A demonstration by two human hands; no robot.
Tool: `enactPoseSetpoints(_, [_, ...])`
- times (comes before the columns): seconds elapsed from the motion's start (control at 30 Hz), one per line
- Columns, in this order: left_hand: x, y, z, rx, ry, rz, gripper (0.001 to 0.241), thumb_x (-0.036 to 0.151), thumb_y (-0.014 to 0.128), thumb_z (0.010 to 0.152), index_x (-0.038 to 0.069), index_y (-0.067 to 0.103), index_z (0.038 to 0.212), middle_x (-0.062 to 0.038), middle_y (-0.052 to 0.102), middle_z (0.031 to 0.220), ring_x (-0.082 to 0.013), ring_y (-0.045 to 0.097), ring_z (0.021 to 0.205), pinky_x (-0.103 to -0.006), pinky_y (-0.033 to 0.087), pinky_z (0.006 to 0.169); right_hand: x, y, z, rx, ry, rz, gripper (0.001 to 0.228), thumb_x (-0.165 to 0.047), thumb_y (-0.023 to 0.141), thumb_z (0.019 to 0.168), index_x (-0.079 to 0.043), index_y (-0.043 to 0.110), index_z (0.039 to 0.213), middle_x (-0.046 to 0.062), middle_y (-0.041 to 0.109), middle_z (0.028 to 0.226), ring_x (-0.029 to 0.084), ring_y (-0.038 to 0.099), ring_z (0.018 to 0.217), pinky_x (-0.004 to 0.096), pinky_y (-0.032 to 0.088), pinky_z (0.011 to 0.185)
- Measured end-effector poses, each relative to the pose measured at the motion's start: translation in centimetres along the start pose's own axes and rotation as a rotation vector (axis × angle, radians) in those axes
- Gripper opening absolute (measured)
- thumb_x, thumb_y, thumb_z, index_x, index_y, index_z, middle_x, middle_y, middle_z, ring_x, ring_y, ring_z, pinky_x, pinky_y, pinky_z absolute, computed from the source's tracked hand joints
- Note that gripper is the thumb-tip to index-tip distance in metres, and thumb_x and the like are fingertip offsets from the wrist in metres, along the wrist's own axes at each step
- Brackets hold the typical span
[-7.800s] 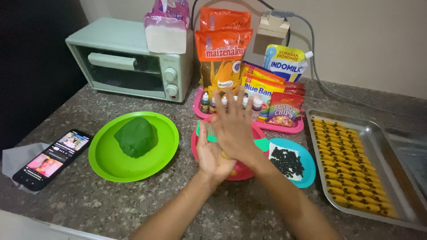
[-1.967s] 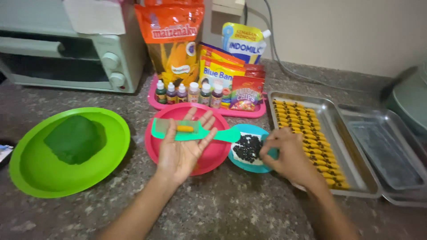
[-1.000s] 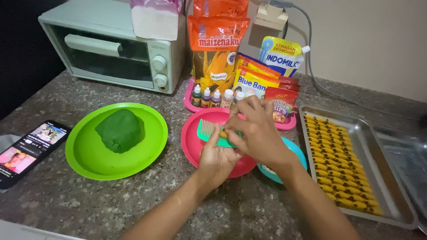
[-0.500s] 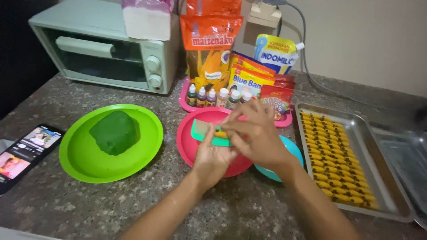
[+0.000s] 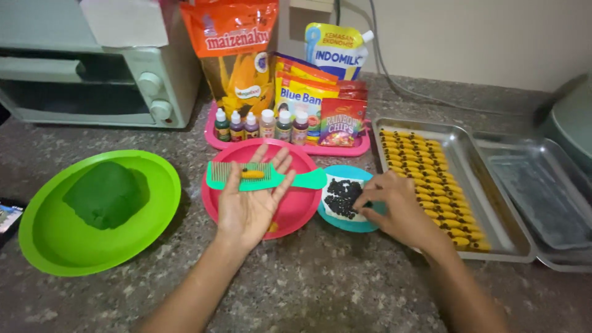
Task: Shaping and texturing small pieces of dough using a comb tool to make decorative pastries
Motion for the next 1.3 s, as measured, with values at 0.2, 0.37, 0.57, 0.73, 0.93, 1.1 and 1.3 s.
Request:
enactPoseSetpoints(0.2, [0.1, 0.0, -0.2, 0.037, 0.008, 0.018, 0.066, 0.048, 0.042, 0.1, 0.006, 0.043, 0.15, -0.029, 0.044, 0.156, -0.0429, 0.041, 0.146, -0.0597, 0.032, 0.12, 3.5, 3.5, 0.2, -0.172, 0.077, -0.122, 0.012, -0.018, 0.083, 0.08, -0.027, 0.075, 0.078, -0.008, 0.063, 0.094, 0.018, 0.053, 0.1, 0.039, 0.032, 0.085])
enactPoseSetpoints(0.37, [0.1, -0.4, 0.0, -0.003, 0.016, -0.004, 0.063, 0.047, 0.041, 0.101, 0.005, 0.046, 0.148, -0.029, 0.044, 0.156, -0.0436, 0.04, 0.147, -0.0599, 0.031, 0.121, 2.9, 3.4, 0.2, -0.167, 0.087, -0.131, 0.012, -0.021, 0.082, 0.081, -0.027, 0.072, 0.079, -0.008, 0.058, 0.094, 0.017, 0.05, 0.1, 0.038, 0.032, 0.087])
enactPoseSetpoints(0.57, [0.1, -0.3, -0.1, -0.001, 0.006, -0.015, 0.065, 0.047, 0.041, 0.101, 0.005, 0.044, 0.15, -0.029, 0.043, 0.156, -0.0437, 0.04, 0.147, -0.0599, 0.032, 0.121, 2.4, 3.4, 0.1, -0.15, 0.05, -0.127, 0.012, -0.018, 0.079, 0.085, -0.022, 0.07, 0.079, -0.005, 0.055, 0.094, 0.019, 0.046, 0.096, 0.039, 0.031, 0.085])
enactPoseSetpoints(0.73, [0.1, -0.1, -0.1, 0.03, 0.007, -0.019, 0.065, 0.047, 0.041, 0.101, 0.005, 0.045, 0.15, -0.029, 0.045, 0.155, -0.0435, 0.042, 0.146, -0.0595, 0.033, 0.121, 2.1, 3.5, 0.0, -0.146, 0.03, -0.157, 0.015, -0.019, 0.081, 0.085, -0.022, 0.068, 0.077, -0.006, 0.055, 0.092, 0.018, 0.047, 0.097, 0.038, 0.032, 0.085])
enactPoseSetpoints(0.93, [-0.1, -0.3, 0.0, 0.019, 0.003, -0.011, 0.067, 0.048, 0.042, 0.1, 0.006, 0.042, 0.151, -0.029, 0.044, 0.155, -0.0429, 0.042, 0.146, -0.0593, 0.033, 0.12, 1.7, 2.6, 0.1, -0.151, 0.059, -0.107, 0.013, -0.02, 0.08, 0.082, -0.02, 0.069, 0.077, -0.005, 0.058, 0.092, 0.019, 0.05, 0.101, 0.039, 0.034, 0.09])
enactPoseSetpoints(1.1, [-0.4, -0.7, 0.3, -0.004, -0.005, -0.04, 0.067, 0.049, 0.04, 0.101, 0.007, 0.039, 0.153, -0.028, 0.044, 0.155, -0.042, 0.043, 0.145, -0.0593, 0.034, 0.12, -0.7, 0.3, 0.9, 0.01, 0.046, 0.2, 0.007, -0.017, 0.076, 0.089, -0.014, 0.077, 0.083, 0.003, 0.066, 0.092, 0.027, 0.058, 0.102, 0.044, 0.042, 0.093])
enactPoseSetpoints(1.3, [-1.2, -1.0, 0.7, -0.035, -0.031, -0.031, 0.07, 0.053, 0.038, 0.101, 0.007, 0.037, 0.154, -0.029, 0.044, 0.154, -0.0413, 0.045, 0.143, -0.0582, 0.038, 0.117, -7.7, 1.8, 4.9, 0.296, -0.247, 0.263, 0.01, -0.031, 0.082, 0.087, -0.022, 0.077, 0.089, 0.002, 0.067, 0.094, 0.027, 0.062, 0.102, 0.045, 0.047, 0.091])
Point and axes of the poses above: each hand's wrist, its own z-axis towards the middle knuckle, its own y-axis out of the palm, x = y × z, the point moved 6 cm from there along z, towards the middle knuckle
